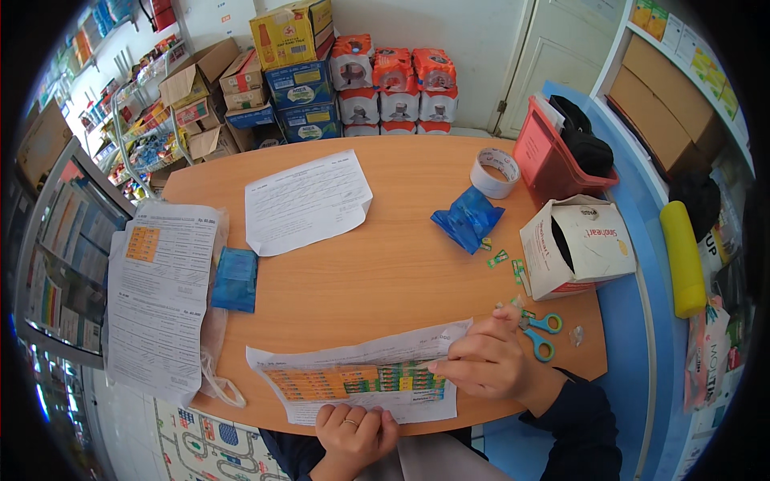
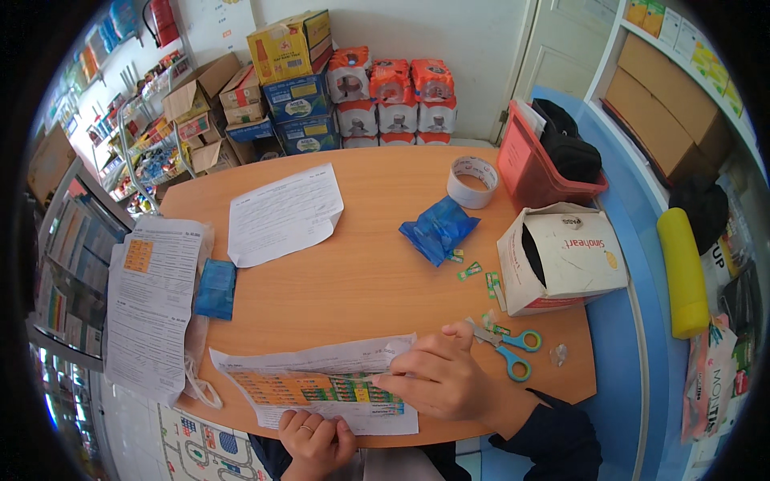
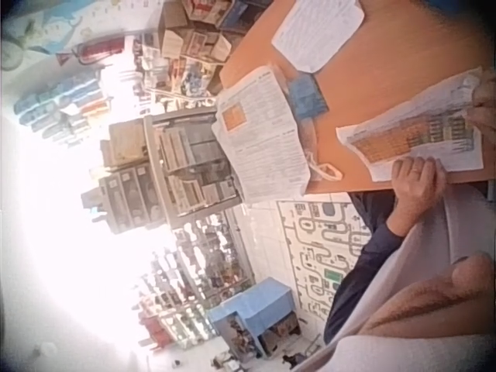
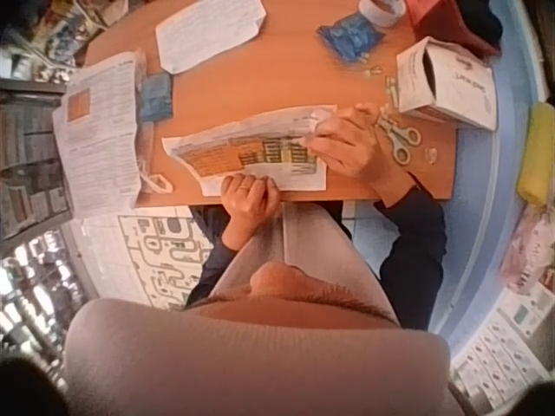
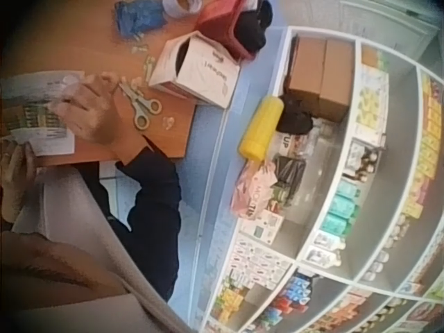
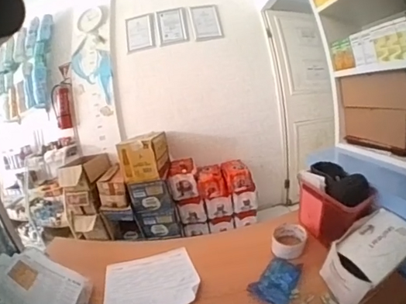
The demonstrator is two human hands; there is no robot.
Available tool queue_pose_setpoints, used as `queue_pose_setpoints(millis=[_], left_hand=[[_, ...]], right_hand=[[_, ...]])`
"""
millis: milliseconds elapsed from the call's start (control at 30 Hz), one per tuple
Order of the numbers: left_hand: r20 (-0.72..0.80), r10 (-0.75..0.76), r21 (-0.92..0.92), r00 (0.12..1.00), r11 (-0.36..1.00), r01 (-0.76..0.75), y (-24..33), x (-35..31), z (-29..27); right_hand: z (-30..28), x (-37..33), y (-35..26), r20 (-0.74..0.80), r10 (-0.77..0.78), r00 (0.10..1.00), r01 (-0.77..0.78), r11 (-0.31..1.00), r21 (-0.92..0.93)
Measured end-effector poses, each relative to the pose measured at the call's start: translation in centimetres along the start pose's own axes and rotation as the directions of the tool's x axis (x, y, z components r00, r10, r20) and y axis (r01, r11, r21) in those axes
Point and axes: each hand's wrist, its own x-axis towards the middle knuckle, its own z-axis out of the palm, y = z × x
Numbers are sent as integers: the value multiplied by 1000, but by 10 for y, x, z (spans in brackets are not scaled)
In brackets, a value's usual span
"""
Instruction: Cutting out labels or records and checking inventory lists at a pharmacy desk.
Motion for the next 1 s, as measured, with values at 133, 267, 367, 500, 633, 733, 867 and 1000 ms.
queue_pose_setpoints(millis=[133, 267, 367, 500, 633, 733, 867, 1000], left_hand=[[7, 0, -2, 1000, 1000, 0, 0, 0, 0], [14, -1, -7, 1000, 1000, 1, 1, 2, -1], [23, 1, -1, 1000, 1000, -1, 1, 0, -3], [-2, 5, -5, 1000, 1000, -5, 1, 2, -2], [-2, 8, -15, 1000, 1000, -8, 1, 2, -2], [3, 6, -16, 1000, 1000, -6, 0, 1, -3], [4, 6, -15, 1000, 1000, -6, 0, 2, -4], [-9, 0, -15, 1000, 1000, -1, 1, 3, -5]], right_hand=[[-2, -1, -1, -23, -41, 999, 39, 994, -106], [0, -1, 0, -25, -18, 1000, 16, 998, -69], [0, 1, 1, -17, 6, 1000, -6, 1000, -25], [0, 3, 2, -22, 1, 1000, -1, 1000, -9], [-1, 4, 2, -10, 2, 1000, -3, 999, -40], [1, 4, 3, -12, 7, 1000, -7, 1000, -17], [3, 4, 4, -3, 16, 1000, -16, 1000, -5], [2, 4, 4, 13, 17, 1000, -17, 1000, 1]])
